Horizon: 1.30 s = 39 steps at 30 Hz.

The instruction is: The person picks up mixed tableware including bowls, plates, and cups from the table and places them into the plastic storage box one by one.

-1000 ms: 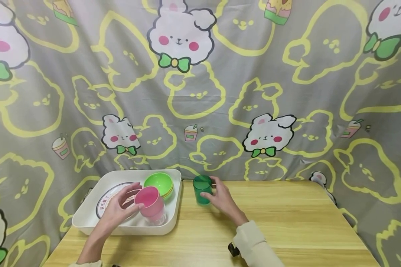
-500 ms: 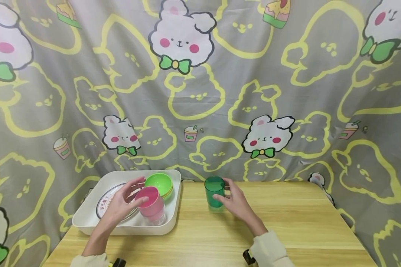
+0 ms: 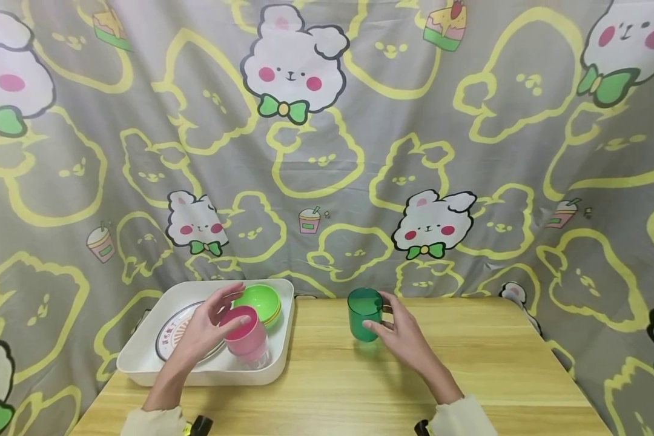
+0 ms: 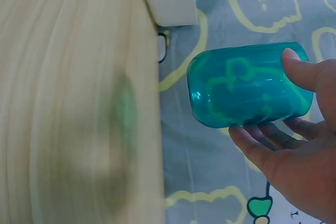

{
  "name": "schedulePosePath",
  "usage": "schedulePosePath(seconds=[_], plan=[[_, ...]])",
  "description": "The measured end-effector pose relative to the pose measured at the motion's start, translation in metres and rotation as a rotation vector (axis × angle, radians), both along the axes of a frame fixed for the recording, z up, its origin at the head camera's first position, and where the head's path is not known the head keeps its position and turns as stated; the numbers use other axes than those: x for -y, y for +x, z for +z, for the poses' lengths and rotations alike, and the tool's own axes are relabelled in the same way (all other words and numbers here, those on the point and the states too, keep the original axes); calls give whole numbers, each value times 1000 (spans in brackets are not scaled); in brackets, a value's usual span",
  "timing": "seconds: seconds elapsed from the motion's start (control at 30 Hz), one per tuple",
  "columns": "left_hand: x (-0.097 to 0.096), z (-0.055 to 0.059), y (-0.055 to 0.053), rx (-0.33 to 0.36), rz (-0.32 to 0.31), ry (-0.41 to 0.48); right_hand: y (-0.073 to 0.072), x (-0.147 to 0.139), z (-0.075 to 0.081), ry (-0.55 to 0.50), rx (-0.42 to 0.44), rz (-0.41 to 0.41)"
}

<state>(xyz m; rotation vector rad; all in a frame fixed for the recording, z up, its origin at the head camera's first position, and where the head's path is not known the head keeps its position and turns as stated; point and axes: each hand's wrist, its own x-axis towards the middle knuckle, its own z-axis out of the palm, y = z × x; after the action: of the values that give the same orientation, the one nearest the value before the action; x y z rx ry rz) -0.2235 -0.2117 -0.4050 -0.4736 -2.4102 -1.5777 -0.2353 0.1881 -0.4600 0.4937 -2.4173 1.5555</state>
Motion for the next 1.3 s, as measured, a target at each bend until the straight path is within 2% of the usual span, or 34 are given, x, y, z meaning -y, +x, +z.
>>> schedulePosePath(seconds=[0.27,0.63,0.8,1.1,1.3], plan=[[-16,3,-5,-6,-57,60,7,-3,12,-25,-16,18],[-43,3,-14,-45,-156,69,16,-6,22,-7,-50,13],[-53,0,-14,-29,-198,76,18,-6,25,2,-79,11],[-67,0,-13,63,-189,56,20,-3,29,28,-87,10],[-75,0,-14,70,-197,75,20,1,32,29,-85,22]])
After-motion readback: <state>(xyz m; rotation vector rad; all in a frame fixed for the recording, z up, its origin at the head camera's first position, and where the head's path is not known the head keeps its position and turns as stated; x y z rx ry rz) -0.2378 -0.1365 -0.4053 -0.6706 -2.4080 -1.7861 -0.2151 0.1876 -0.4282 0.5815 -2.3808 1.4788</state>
